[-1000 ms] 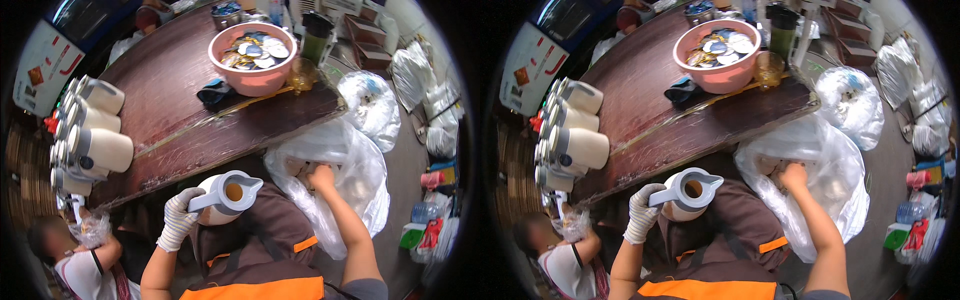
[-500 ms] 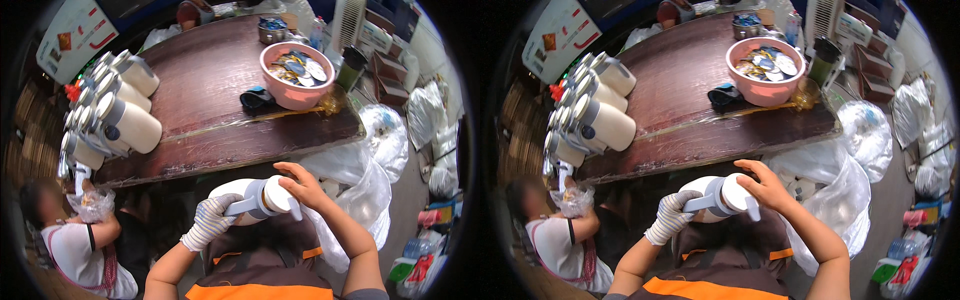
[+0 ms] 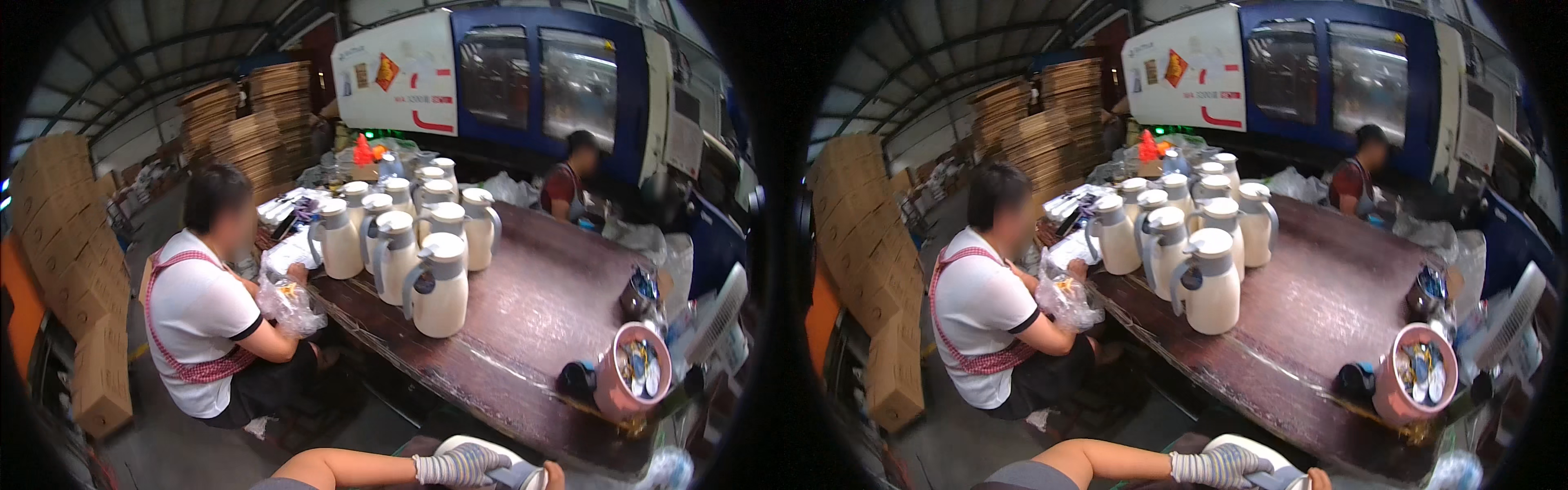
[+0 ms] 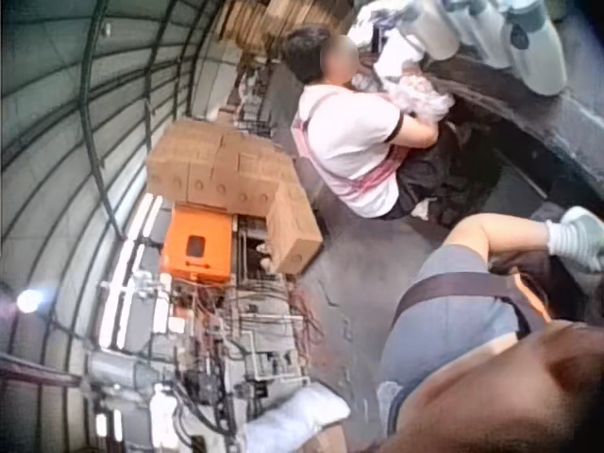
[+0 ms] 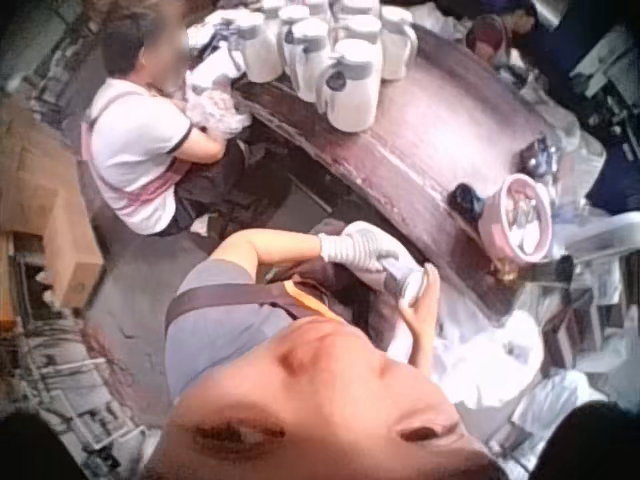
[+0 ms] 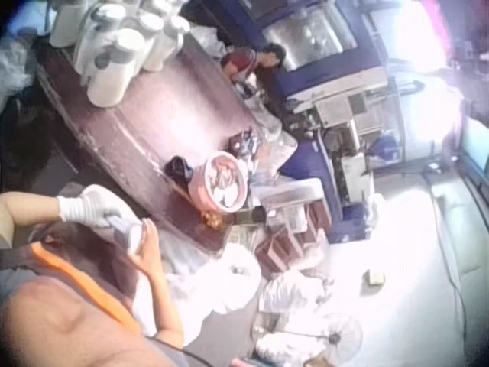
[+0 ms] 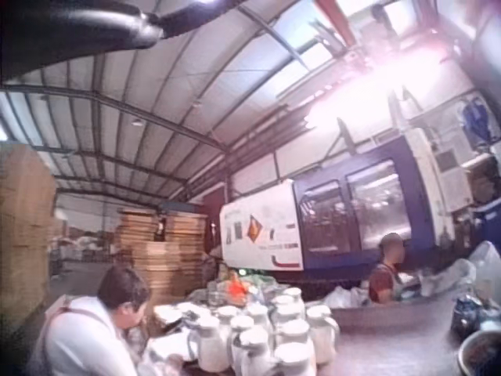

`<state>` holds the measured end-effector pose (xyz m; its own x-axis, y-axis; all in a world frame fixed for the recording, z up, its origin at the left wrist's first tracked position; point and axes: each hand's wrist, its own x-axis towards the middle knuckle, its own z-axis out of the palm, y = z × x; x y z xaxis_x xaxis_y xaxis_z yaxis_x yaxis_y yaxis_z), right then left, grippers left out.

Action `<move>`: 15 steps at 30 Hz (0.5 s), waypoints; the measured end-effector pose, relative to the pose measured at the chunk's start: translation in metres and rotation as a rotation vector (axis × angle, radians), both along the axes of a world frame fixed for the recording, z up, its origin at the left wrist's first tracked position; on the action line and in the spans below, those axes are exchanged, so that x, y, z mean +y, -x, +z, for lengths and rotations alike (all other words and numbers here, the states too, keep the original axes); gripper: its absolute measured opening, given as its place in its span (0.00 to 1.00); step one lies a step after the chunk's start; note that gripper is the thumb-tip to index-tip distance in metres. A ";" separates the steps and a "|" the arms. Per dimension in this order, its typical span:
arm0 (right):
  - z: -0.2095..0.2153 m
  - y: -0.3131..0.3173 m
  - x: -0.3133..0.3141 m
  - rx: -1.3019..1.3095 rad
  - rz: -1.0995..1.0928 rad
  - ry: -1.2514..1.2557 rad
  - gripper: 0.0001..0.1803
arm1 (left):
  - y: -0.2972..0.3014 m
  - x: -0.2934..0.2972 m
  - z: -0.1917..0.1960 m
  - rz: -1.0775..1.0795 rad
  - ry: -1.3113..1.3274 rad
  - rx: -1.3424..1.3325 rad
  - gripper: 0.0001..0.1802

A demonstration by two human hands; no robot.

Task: The person assembles white plastic pitchers by attaching lids and securing them with rubber bands. They repeatedly pick up a pitcher, place a lid on top, and stretch a rubber band around the neck to hold the lid in place. The person also inspects the pitchers by tilting them and checking the interior.

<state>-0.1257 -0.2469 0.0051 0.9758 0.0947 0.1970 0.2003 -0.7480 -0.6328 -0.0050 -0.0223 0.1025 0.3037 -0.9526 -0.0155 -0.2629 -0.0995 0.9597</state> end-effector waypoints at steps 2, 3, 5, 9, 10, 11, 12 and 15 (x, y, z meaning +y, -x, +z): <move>-0.001 -0.008 0.001 -0.015 0.072 0.033 0.45 | 0.010 0.010 0.006 0.120 0.130 -0.044 0.16; 0.001 -0.012 0.005 0.022 0.008 0.021 0.44 | 0.013 0.012 -0.001 0.166 0.132 -0.092 0.16; 0.003 -0.017 0.014 0.112 -0.125 -0.001 0.44 | 0.013 0.010 -0.006 0.222 0.083 -0.189 0.17; 0.004 -0.026 0.025 0.144 -0.198 0.005 0.42 | 0.008 0.007 -0.044 0.330 -0.157 -0.458 0.20; 0.003 -0.028 0.025 0.138 -0.179 -0.010 0.43 | 0.011 0.011 -0.032 0.316 -0.190 -0.395 0.20; -0.003 -0.029 0.024 0.066 -0.144 0.021 0.43 | 0.009 0.009 -0.056 0.339 -0.407 -0.157 0.24; -0.009 -0.031 0.022 -0.005 -0.131 0.042 0.43 | 0.005 0.010 -0.061 0.344 -0.352 -0.156 0.23; -0.007 -0.033 0.024 -0.073 -0.109 -0.026 0.42 | 0.005 0.012 -0.061 0.345 -0.291 -0.141 0.21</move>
<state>-0.0926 -0.2231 -0.0015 0.9631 -0.0171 0.2686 0.1650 -0.7510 -0.6394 -0.0097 -0.0105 0.0414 0.6199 -0.7581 -0.2027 -0.2928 -0.4631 0.8365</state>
